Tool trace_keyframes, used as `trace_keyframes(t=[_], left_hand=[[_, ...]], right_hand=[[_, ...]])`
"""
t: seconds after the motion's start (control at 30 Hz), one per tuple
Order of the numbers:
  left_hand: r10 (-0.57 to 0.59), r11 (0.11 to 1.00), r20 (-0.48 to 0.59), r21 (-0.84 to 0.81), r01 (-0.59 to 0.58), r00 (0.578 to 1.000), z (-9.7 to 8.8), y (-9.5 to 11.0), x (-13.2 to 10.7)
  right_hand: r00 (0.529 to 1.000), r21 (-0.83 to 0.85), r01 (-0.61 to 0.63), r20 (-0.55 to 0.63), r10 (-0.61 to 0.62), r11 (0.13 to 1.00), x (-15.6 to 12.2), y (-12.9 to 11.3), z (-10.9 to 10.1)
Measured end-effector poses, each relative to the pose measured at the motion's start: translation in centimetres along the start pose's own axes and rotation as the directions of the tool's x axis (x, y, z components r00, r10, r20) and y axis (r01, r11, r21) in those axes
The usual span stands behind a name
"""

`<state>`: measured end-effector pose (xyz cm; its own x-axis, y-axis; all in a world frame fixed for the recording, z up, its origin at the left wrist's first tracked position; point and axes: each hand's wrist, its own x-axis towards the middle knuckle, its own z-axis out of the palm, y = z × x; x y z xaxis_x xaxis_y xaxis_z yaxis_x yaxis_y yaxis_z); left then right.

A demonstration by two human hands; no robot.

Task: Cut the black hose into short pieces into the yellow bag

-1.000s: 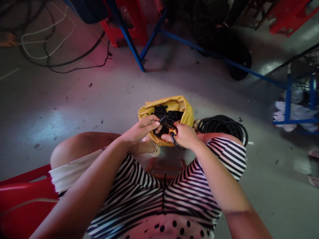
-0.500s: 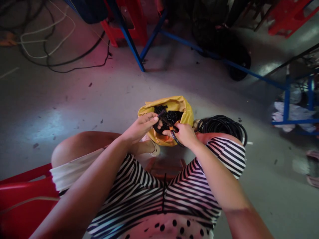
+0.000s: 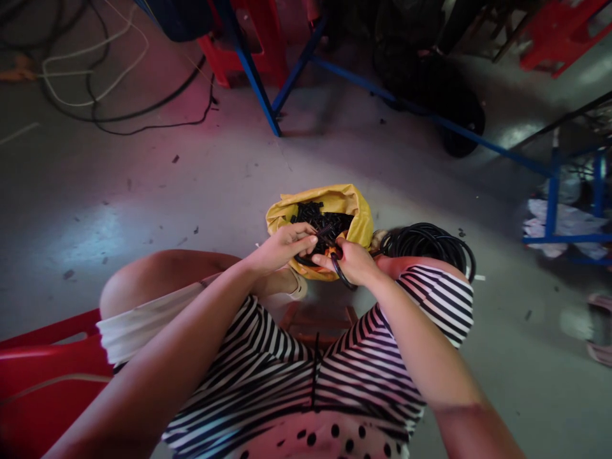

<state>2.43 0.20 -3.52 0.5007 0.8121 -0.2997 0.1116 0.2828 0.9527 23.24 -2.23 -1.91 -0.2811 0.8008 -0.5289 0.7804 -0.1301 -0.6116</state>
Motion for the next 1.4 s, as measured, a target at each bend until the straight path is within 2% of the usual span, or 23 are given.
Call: trace_keyframes(t=[0.23, 0.43, 0.57, 0.8, 0.93, 1.03, 1.27, 1.4], left_hand=[[-0.032, 0.999, 0.042, 0.006, 0.032, 0.999, 0.1, -0.3, 0.0], [-0.021, 1.000, 0.001, -0.001, 0.021, 1.000, -0.3, -0.3, -0.1], [-0.013, 1.000, -0.020, -0.004, 0.013, 1.000, -0.5, -0.4, 0.0], [-0.017, 1.000, -0.033, -0.013, 0.017, 0.999, -0.5, -0.4, 0.0], [-0.035, 0.999, 0.041, -0.030, 0.036, 0.999, -0.1, -0.5, -0.1], [-0.037, 0.999, 0.085, -0.027, 0.040, 0.996, 0.1, -0.8, -0.1], [-0.026, 0.998, 0.043, -0.062, 0.029, 0.999, -0.5, -0.5, -0.2], [-0.022, 0.997, 0.041, -0.068, 0.024, 0.999, -0.5, -0.2, -0.3]], right_hand=[[1.000, -0.162, -0.002, -0.002, 0.002, 0.987, 0.2, 0.3, 0.6], [0.998, -0.202, 0.005, -0.057, -0.017, 0.979, 0.3, 0.9, 1.3], [0.996, -0.209, -0.016, -0.090, -0.003, 0.978, 0.5, 1.0, 1.4], [0.997, -0.150, -0.024, -0.078, 0.012, 0.988, 0.7, 0.9, 0.8], [1.000, -0.114, 0.013, 0.003, -0.013, 0.993, 0.5, 0.7, 0.3], [0.999, -0.117, -0.005, 0.036, 0.010, 0.993, 0.3, 0.5, 0.1], [0.999, -0.178, -0.002, -0.046, -0.007, 0.984, 0.8, 0.8, 0.3], [0.999, -0.163, -0.003, -0.051, -0.005, 0.987, 0.9, 1.0, 0.4]])
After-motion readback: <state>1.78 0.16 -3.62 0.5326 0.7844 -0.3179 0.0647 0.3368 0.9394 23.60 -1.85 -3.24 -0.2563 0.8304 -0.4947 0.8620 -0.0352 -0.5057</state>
